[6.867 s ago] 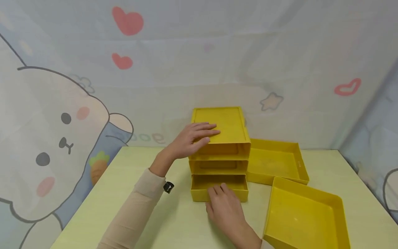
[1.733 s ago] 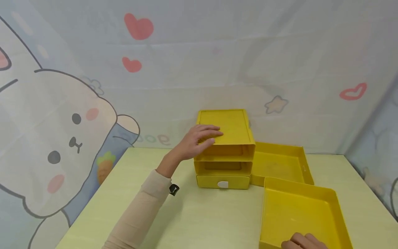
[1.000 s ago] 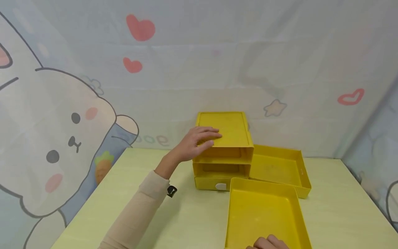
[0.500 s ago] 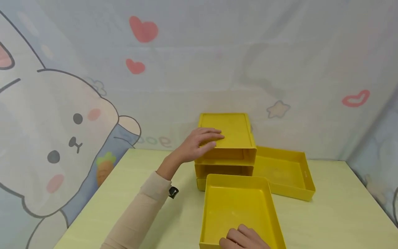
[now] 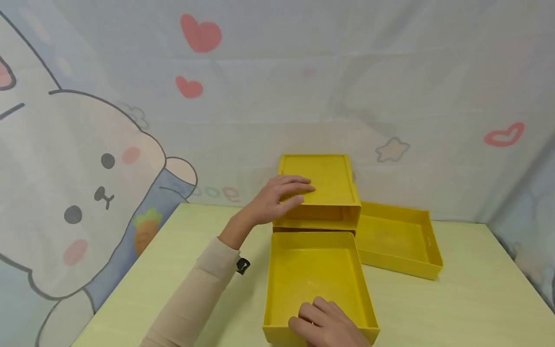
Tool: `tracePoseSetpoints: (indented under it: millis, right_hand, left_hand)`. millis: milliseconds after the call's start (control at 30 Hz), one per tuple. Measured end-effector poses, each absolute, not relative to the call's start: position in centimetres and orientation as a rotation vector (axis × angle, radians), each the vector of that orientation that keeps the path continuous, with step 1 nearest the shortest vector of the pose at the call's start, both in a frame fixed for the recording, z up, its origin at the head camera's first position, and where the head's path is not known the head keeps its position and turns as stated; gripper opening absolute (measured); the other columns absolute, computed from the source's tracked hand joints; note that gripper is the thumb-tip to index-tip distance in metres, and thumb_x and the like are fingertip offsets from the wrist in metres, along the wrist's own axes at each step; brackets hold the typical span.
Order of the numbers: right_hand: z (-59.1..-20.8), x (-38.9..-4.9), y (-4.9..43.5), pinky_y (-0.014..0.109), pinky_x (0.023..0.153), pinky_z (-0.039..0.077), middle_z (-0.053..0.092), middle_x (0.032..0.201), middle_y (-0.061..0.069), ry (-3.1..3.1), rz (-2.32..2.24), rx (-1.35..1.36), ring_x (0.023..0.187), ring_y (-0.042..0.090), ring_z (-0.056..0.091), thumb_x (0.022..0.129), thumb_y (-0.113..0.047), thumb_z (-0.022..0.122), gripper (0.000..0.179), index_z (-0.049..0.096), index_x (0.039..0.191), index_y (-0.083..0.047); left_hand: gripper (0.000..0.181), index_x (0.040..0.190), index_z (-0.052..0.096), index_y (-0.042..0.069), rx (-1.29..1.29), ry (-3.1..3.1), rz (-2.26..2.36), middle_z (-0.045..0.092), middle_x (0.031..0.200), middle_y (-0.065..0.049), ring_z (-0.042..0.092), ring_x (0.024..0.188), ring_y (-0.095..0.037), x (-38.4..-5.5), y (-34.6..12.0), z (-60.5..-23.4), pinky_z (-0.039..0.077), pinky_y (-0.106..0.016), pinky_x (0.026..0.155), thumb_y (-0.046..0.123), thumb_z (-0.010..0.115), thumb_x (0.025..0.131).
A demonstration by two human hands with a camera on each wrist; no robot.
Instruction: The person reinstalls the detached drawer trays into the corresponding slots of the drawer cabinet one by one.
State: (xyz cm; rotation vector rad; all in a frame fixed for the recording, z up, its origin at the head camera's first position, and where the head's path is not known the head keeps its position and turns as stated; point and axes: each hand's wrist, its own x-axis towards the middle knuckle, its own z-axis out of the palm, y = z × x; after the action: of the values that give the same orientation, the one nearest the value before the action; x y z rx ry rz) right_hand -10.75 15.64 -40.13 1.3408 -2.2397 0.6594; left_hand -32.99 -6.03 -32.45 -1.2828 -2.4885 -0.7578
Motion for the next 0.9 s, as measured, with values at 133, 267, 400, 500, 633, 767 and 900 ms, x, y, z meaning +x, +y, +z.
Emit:
tracePoseSetpoints:
  millis: [133, 267, 400, 500, 633, 767, 900]
  right_hand:
    - [-40.0, -10.9, 15.2, 0.010, 0.072, 0.031, 0.050, 0.093, -0.020, -2.249, 0.700, 1.315, 0.083, -0.005, 0.039, 0.093, -0.022, 0.082, 0.020, 0.072, 0.110, -0.024]
    - [-39.8, -11.1, 14.9, 0.012, 0.071, 0.033, 0.053, 0.093, -0.018, -2.285, 0.725, 1.286, 0.082, -0.004, 0.040, 0.086, 0.001, 0.079, 0.035, 0.072, 0.110, -0.024]
    - [-39.8, -11.1, 14.5, 0.013, 0.071, 0.035, 0.053, 0.093, -0.020, -2.308, 0.671, 1.218, 0.082, -0.003, 0.041, 0.080, 0.008, 0.076, 0.044, 0.073, 0.109, -0.025]
    - [-40.2, -11.0, 14.1, 0.013, 0.069, 0.035, 0.054, 0.093, -0.020, -2.261, 0.638, 1.134, 0.079, -0.002, 0.042, 0.095, -0.001, 0.069, 0.026, 0.074, 0.106, -0.025]
    - [-40.6, -11.1, 13.6, 0.016, 0.066, 0.037, 0.057, 0.094, -0.017, -2.217, 0.616, 1.014, 0.079, 0.000, 0.046, 0.116, -0.034, 0.039, 0.041, 0.076, 0.101, -0.025]
    - [-40.7, -11.2, 13.1, 0.019, 0.066, 0.035, 0.053, 0.092, -0.015, -2.195, 0.564, 0.932, 0.078, 0.003, 0.042, 0.114, -0.038, 0.045, 0.038, 0.076, 0.097, -0.026]
    - [-40.4, -11.1, 12.6, 0.021, 0.068, 0.029, 0.051, 0.084, -0.017, -2.203, 0.507, 0.813, 0.075, 0.002, 0.035, 0.091, -0.019, 0.086, 0.012, 0.077, 0.093, -0.027]
  left_hand:
    - [0.037, 0.146, 0.066, 0.017, -1.286, -2.482, -0.769, 0.057, 0.156, -0.005, 0.048, 0.147, -0.027, -32.9, -6.2, -32.2, 0.032, -0.048, 0.123, 0.024, 0.054, 0.111]
    - [0.038, 0.146, 0.066, 0.018, -1.298, -2.478, -0.760, 0.057, 0.156, -0.005, 0.048, 0.147, -0.027, -32.9, -6.3, -32.2, 0.032, -0.048, 0.123, 0.026, 0.054, 0.112]
    - [0.037, 0.145, 0.067, 0.017, -1.309, -2.460, -0.752, 0.058, 0.155, -0.006, 0.050, 0.145, -0.028, -32.6, -6.5, -32.4, 0.034, -0.048, 0.121, 0.026, 0.054, 0.111]
    - [0.037, 0.144, 0.068, 0.017, -1.326, -2.447, -0.752, 0.059, 0.154, -0.006, 0.050, 0.145, -0.028, -32.2, -6.5, -32.6, 0.035, -0.048, 0.121, 0.026, 0.054, 0.111]
    - [0.037, 0.144, 0.068, 0.016, -1.333, -2.444, -0.765, 0.059, 0.154, -0.007, 0.050, 0.145, -0.028, -31.7, -6.7, -32.7, 0.034, -0.048, 0.122, 0.026, 0.054, 0.111]
    - [0.036, 0.142, 0.069, 0.014, -1.349, -2.416, -0.775, 0.061, 0.152, -0.009, 0.052, 0.143, -0.030, -31.2, -7.0, -32.7, 0.036, -0.048, 0.122, 0.023, 0.055, 0.110]
    - [0.036, 0.142, 0.070, 0.014, -1.380, -2.381, -0.765, 0.061, 0.151, -0.009, 0.054, 0.142, -0.030, -30.9, -6.9, -32.7, 0.037, -0.048, 0.121, 0.023, 0.055, 0.110]
